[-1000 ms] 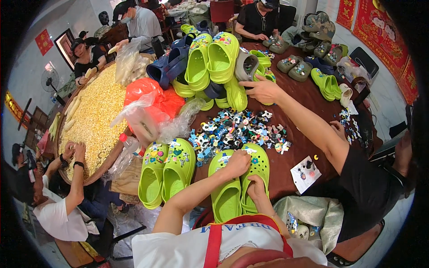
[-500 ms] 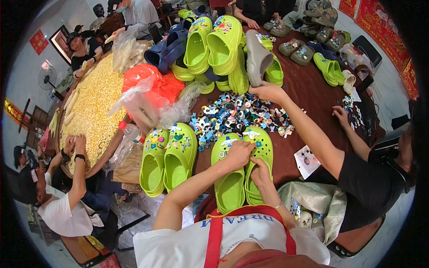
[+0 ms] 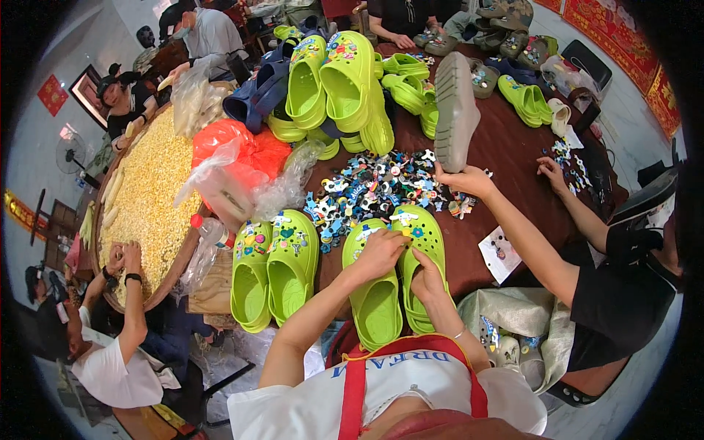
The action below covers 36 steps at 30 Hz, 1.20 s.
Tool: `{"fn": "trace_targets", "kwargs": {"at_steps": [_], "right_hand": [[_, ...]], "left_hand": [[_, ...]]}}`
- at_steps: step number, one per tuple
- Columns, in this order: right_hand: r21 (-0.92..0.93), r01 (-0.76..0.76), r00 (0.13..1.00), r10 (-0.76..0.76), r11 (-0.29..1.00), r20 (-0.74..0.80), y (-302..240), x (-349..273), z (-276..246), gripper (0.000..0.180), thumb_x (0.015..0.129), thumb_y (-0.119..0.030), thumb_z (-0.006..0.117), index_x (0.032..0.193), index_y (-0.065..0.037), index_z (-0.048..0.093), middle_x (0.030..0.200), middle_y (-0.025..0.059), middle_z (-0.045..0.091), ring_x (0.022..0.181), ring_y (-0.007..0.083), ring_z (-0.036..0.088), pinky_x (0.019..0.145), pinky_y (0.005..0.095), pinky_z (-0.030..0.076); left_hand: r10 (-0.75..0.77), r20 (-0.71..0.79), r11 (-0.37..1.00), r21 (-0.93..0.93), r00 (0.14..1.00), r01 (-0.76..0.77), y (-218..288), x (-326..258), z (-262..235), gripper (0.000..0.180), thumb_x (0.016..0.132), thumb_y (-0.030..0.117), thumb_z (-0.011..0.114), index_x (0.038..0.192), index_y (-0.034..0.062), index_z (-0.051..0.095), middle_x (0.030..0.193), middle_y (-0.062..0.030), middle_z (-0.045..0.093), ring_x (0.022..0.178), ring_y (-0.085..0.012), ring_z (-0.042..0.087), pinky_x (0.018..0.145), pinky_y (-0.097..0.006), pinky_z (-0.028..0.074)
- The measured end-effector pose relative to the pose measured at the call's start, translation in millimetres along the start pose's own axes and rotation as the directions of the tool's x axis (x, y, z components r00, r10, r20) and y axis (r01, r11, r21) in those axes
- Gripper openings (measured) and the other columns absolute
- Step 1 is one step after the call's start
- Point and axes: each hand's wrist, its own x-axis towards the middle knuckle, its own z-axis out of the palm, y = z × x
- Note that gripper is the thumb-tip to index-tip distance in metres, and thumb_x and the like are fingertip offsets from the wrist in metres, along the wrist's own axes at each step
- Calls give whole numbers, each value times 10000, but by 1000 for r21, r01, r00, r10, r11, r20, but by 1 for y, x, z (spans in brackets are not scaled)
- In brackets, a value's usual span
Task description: Attaching decorative charms to the holes of rubber clogs.
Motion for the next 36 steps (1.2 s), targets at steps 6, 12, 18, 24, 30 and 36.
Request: {"fn": "trace_targets", "kwargs": {"at_steps": [6,12,18,24,30,36], "right_hand": [[23,-36,998,37,999,-42,-3,7,-8,357,824,-97,578,1166,-36,498,1146,66,545,1059,196,501,948,335,364],[75,-117,988,124,990,-93,-10,7,6,334,825,-114,564,1143,-30,505,1139,87,559,1051,229,520,942,363,378],[98,8,999,-2,995,-53,-9,2,11,353,837,-123,519,1170,-15,480,1144,100,561,1052,246,529,933,378,394],[50,109,989,-103,993,-109,-18,-3,-2,310,833,-121,530,1122,-12,509,1114,89,571,1046,217,527,929,363,391],[96,135,988,-127,986,-83,-22,1,-3,318,837,-141,524,1136,-35,504,1139,73,557,1069,215,512,952,359,365],[41,113,993,-112,993,-41,-26,8,-4,346,848,-155,513,1168,-28,483,1162,81,546,1089,221,502,961,366,360]], "left_hand": [[-42,-316,996,57,948,63,-14,-27,-15,327,732,119,606,1057,84,593,1103,-174,555,1051,-352,476,899,-429,358],[-564,-342,742,-609,752,280,-63,-64,6,499,837,160,529,1285,-12,389,1254,-216,449,1162,-336,424,979,-378,321],[-720,-204,584,-695,663,420,-47,-62,25,582,842,241,542,1296,-62,340,1266,-249,423,1154,-329,433,981,-370,319],[-605,-164,671,-633,779,387,-38,-53,42,528,832,254,567,1249,-27,407,1177,-226,487,1107,-329,458,934,-374,353],[-506,-220,807,-461,834,368,-75,-6,12,299,802,214,563,1024,17,601,1025,-155,578,953,-333,504,808,-394,392],[-305,-612,885,101,730,454,-111,37,0,253,788,236,569,979,81,625,962,-140,580,919,-328,499,738,-457,402]]}}
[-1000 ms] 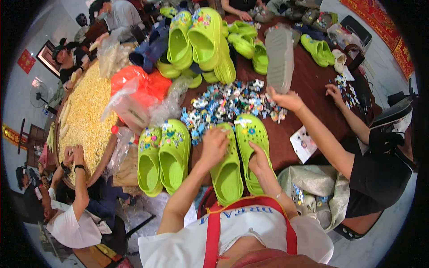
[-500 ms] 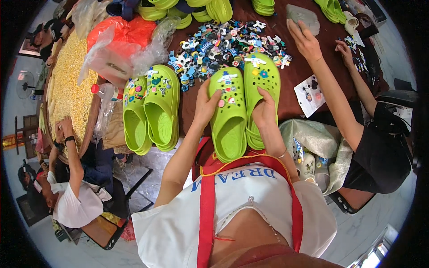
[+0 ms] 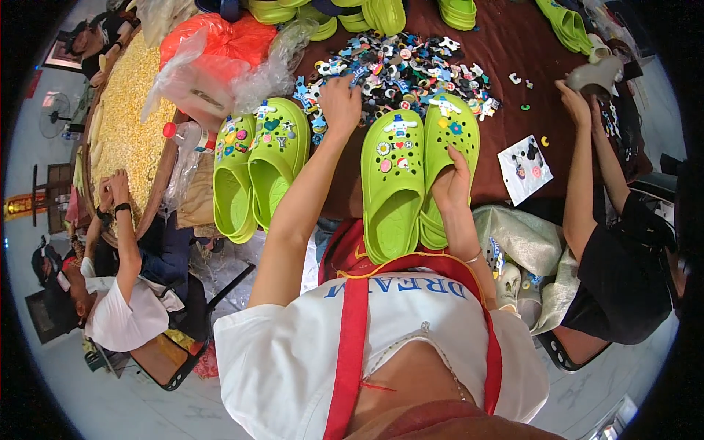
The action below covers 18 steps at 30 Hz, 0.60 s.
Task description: Attaching decorative charms to the holes of rubber clogs.
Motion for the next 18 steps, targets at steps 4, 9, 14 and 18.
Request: {"fn": "trace_targets", "kwargs": {"at_steps": [4,9,14,18], "right_hand": [[-41,-14,998,11,999,-60,5,6,-2,350,834,-174,528,1149,-25,496,1155,88,545,1097,230,488,961,376,354],[-35,30,1000,-30,999,-2,3,2,-13,361,820,-193,537,1140,-30,500,1154,94,544,1080,238,496,951,383,363],[1,-66,998,66,998,23,5,6,-7,354,824,-200,517,1138,-38,503,1156,88,553,1055,245,517,933,381,383],[20,-83,997,83,996,5,3,4,0,307,815,-177,548,1087,-37,527,1100,78,569,1033,231,519,918,368,385]], "left_hand": [[-45,122,955,297,991,7,-11,16,9,271,814,299,549,988,101,610,968,-147,578,938,-331,491,759,-482,404],[145,-27,981,137,989,-140,-6,11,14,192,785,201,599,955,113,585,902,-108,583,892,-290,515,751,-442,360],[-77,36,974,-212,996,83,-5,18,-3,179,803,176,552,952,82,582,787,-133,604,773,-320,571,703,-432,407],[-93,239,937,-307,967,166,-4,6,-25,174,798,178,510,836,41,611,783,-153,621,739,-335,603,627,-420,456]]}}
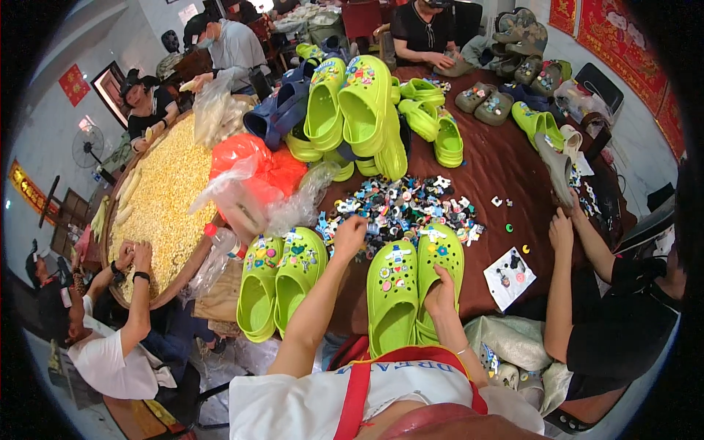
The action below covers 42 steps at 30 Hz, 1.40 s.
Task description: Attaching decorative charms to the holes of rubber clogs.
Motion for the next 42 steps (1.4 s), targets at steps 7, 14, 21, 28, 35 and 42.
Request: {"fn": "trace_targets", "kwargs": {"at_steps": [7,14,21,28,35,42], "right_hand": [[-22,13,998,-11,1000,63,9,10,-6,325,823,-164,547,1121,-36,523,1126,86,569,1038,234,524,930,374,383],[-357,225,972,-183,907,150,27,1,-2,291,809,-84,575,1084,9,553,1076,78,594,1017,200,539,913,344,397],[-100,-15,977,36,995,209,7,-4,14,348,859,-123,517,1190,-22,477,1154,82,553,1081,215,507,955,356,369],[-133,-50,986,70,990,151,12,13,-5,363,836,-159,560,1167,-29,489,1166,76,543,1093,210,488,971,345,336],[-316,84,996,-84,945,14,25,-4,-17,334,850,-212,562,1148,-69,510,1143,50,554,1080,177,482,938,313,327],[-267,10,1000,-7,964,12,16,-14,-3,418,864,-308,539,1211,-90,455,1207,49,512,1099,195,458,933,323,324]], "left_hand": [[63,109,867,487,992,-109,-7,-12,7,137,720,202,614,808,101,641,806,-130,602,746,-313,595,634,-439,478],[242,197,868,393,950,-302,-3,-1,16,297,751,203,641,1022,109,561,913,-132,572,863,-321,559,696,-423,462],[145,-94,981,146,985,-131,-18,11,-2,202,688,111,656,857,29,581,816,-131,563,740,-256,568,665,-355,445],[-53,140,957,-277,989,90,18,11,-10,189,737,121,617,880,-1,598,656,-92,593,567,-186,550,537,-315,419],[50,167,985,-173,985,-21,41,1,-3,164,765,105,623,889,-1,637,713,-52,617,637,-119,561,597,-272,443],[0,172,945,-321,985,56,42,-9,-1,231,745,61,638,972,26,610,825,-48,598,679,-132,548,619,-259,449]]}}
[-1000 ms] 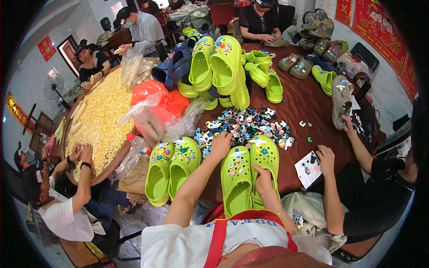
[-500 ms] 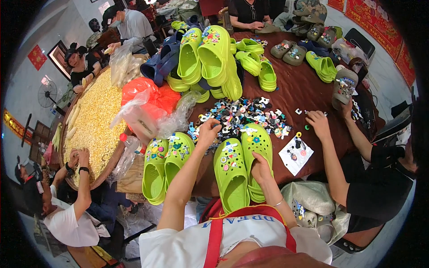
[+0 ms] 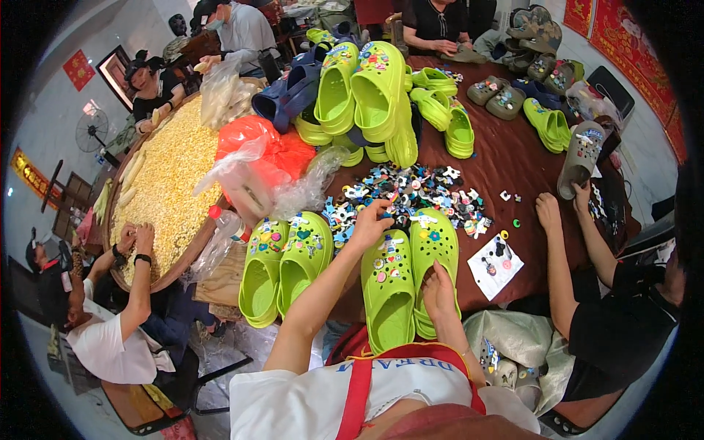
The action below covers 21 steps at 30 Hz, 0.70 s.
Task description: Attaching decorative charms to the holes of rubber clogs.
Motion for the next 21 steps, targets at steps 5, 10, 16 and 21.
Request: {"fn": "trace_targets", "kwargs": {"at_steps": [5,10,16,21], "right_hand": [[44,-4,1000,4,999,8,2,3,0,422,864,-306,536,1212,-81,455,1200,65,516,1085,202,468,943,337,331],[37,-16,1000,16,999,4,-2,2,4,408,867,-300,534,1203,-80,463,1191,64,520,1069,203,478,944,337,335],[110,4,1000,-5,994,8,-6,8,9,317,874,-236,545,1138,-63,512,1100,38,563,1035,176,501,912,331,350],[127,30,999,-35,991,37,-5,7,6,320,874,-240,553,1138,-64,512,1109,40,564,1038,171,506,909,326,366]], "left_hand": [[29,62,997,65,998,-33,21,-9,1,189,722,83,668,892,19,617,667,-6,566,589,-82,481,549,-239,401],[86,110,994,50,990,-92,25,-16,20,121,747,99,647,822,7,622,629,-9,574,559,-75,481,516,-245,389],[99,214,976,169,972,-137,46,-26,30,128,738,117,614,844,46,621,735,-114,607,629,-237,571,583,-342,431],[112,265,970,181,958,-163,51,-35,33,153,750,78,596,901,55,606,755,-130,599,613,-241,549,575,-340,425]]}}
